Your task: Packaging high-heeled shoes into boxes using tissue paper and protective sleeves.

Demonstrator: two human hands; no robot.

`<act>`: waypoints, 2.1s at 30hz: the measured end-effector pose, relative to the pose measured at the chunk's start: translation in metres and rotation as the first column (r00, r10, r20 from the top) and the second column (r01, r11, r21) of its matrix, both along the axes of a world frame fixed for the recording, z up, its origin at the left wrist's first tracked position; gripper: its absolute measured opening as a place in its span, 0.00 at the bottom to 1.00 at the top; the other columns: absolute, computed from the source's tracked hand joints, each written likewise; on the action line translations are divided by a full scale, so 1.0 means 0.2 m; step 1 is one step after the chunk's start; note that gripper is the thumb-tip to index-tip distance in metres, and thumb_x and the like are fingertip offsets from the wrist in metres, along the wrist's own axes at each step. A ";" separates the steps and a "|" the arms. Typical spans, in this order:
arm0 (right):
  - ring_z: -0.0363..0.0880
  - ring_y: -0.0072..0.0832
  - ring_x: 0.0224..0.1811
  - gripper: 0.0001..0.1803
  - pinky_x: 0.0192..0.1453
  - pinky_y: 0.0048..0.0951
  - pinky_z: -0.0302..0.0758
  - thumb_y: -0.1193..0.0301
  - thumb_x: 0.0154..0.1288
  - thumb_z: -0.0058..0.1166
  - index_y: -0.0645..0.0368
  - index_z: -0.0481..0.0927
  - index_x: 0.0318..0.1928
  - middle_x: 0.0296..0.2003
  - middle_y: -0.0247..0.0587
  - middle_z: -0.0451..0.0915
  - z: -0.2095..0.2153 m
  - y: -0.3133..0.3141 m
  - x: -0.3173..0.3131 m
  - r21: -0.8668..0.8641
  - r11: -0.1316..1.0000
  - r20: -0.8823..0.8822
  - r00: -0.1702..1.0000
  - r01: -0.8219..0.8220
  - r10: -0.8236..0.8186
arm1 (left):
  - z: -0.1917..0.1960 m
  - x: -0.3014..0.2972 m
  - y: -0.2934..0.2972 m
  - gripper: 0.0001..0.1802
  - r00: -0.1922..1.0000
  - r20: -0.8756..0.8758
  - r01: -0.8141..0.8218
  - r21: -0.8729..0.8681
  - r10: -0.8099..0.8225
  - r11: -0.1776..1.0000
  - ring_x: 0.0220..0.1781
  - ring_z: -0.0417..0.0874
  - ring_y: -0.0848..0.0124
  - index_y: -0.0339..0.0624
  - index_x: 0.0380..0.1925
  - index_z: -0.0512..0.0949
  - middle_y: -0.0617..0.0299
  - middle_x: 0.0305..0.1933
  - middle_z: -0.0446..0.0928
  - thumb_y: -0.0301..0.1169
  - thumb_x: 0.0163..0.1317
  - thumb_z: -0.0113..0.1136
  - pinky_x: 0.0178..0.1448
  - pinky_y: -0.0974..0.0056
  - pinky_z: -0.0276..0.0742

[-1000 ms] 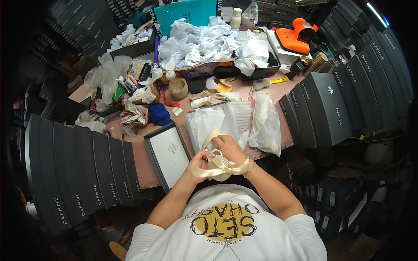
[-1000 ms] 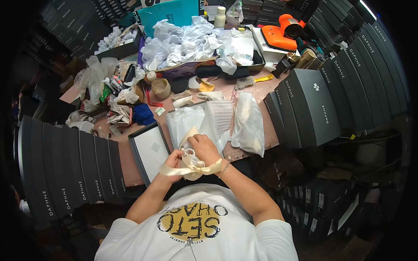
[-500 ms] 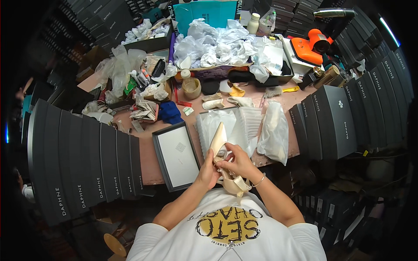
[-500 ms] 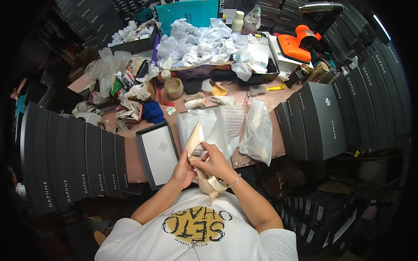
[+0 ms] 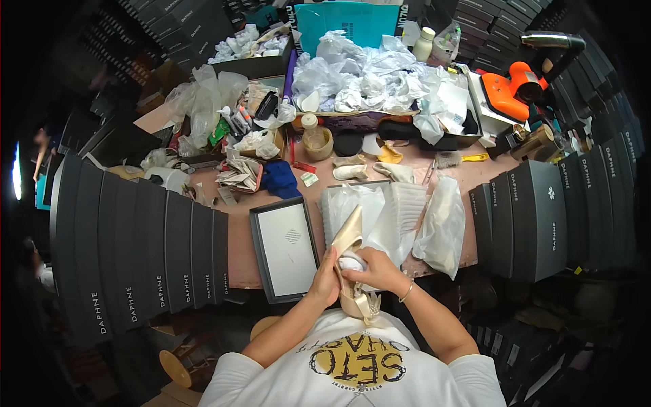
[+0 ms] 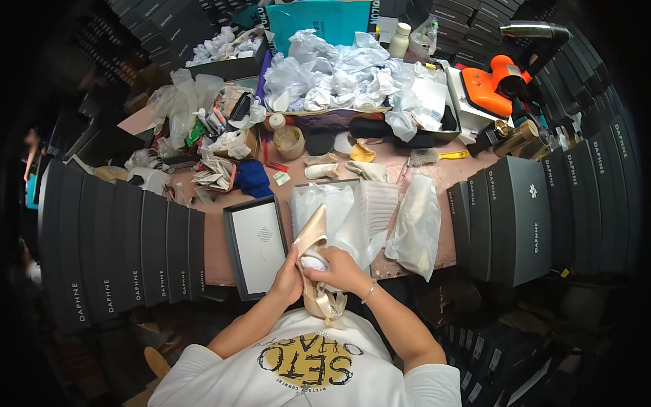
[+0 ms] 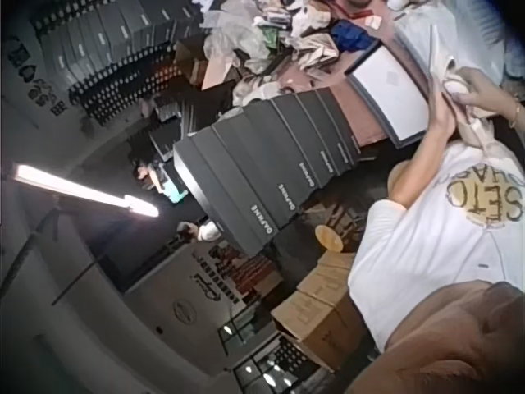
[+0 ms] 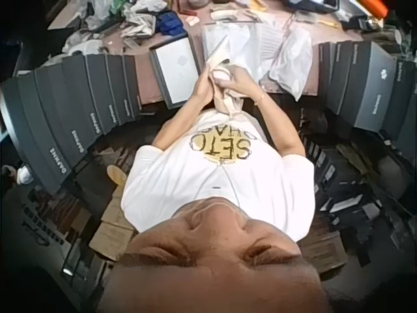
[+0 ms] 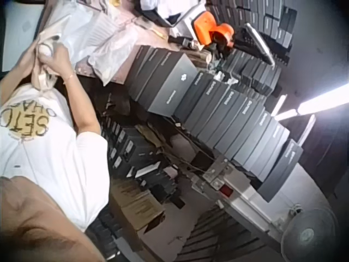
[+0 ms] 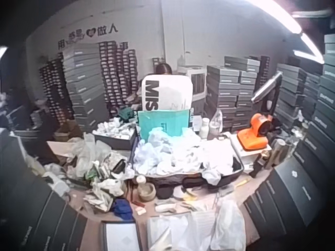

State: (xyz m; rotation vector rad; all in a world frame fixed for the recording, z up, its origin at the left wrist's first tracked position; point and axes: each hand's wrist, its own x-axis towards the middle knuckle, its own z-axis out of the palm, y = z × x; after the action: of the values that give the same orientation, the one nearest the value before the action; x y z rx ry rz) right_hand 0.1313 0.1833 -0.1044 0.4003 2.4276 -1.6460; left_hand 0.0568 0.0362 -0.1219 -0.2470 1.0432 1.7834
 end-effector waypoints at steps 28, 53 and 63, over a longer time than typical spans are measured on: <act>0.77 0.27 0.28 0.05 0.37 0.30 0.64 0.70 0.53 0.53 0.53 0.74 0.32 0.25 0.32 0.76 -0.08 -0.12 -0.12 0.786 0.611 -0.206 0.890 -0.096 0.405 | 0.04 0.03 -0.11 0.34 0.970 0.238 0.059 -0.035 -0.049 0.998 0.64 0.69 0.61 0.47 0.66 0.57 0.57 0.64 0.65 0.58 0.70 0.30 0.64 0.50 0.68; 0.64 0.55 0.49 0.22 0.64 0.59 0.50 0.57 0.70 0.35 0.67 0.71 0.43 0.40 0.58 0.68 -0.09 -0.42 -0.19 0.384 0.898 -0.246 0.914 -0.213 0.322 | -0.17 -0.26 -0.27 0.33 0.987 0.144 -0.005 0.479 -0.073 0.878 0.47 0.79 0.71 0.47 0.48 0.75 0.61 0.45 0.79 0.63 0.64 0.43 0.52 0.64 0.75; 0.66 0.57 0.46 0.23 0.53 0.49 0.63 0.57 0.72 0.33 0.67 0.72 0.44 0.41 0.66 0.71 -0.01 -0.56 -0.25 0.246 0.938 -0.198 0.934 -0.246 0.297 | -0.18 -0.25 -0.33 0.26 0.999 0.000 -0.051 0.067 0.052 0.996 0.40 0.78 0.69 0.41 0.46 0.71 0.57 0.42 0.76 0.55 0.67 0.46 0.44 0.64 0.77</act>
State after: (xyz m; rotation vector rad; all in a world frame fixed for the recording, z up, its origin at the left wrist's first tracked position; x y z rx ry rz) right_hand 0.0811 0.0722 -0.1057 -0.1116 2.6949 -1.3819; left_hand 0.0061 -0.0298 -0.1588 -0.2328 0.9849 1.8617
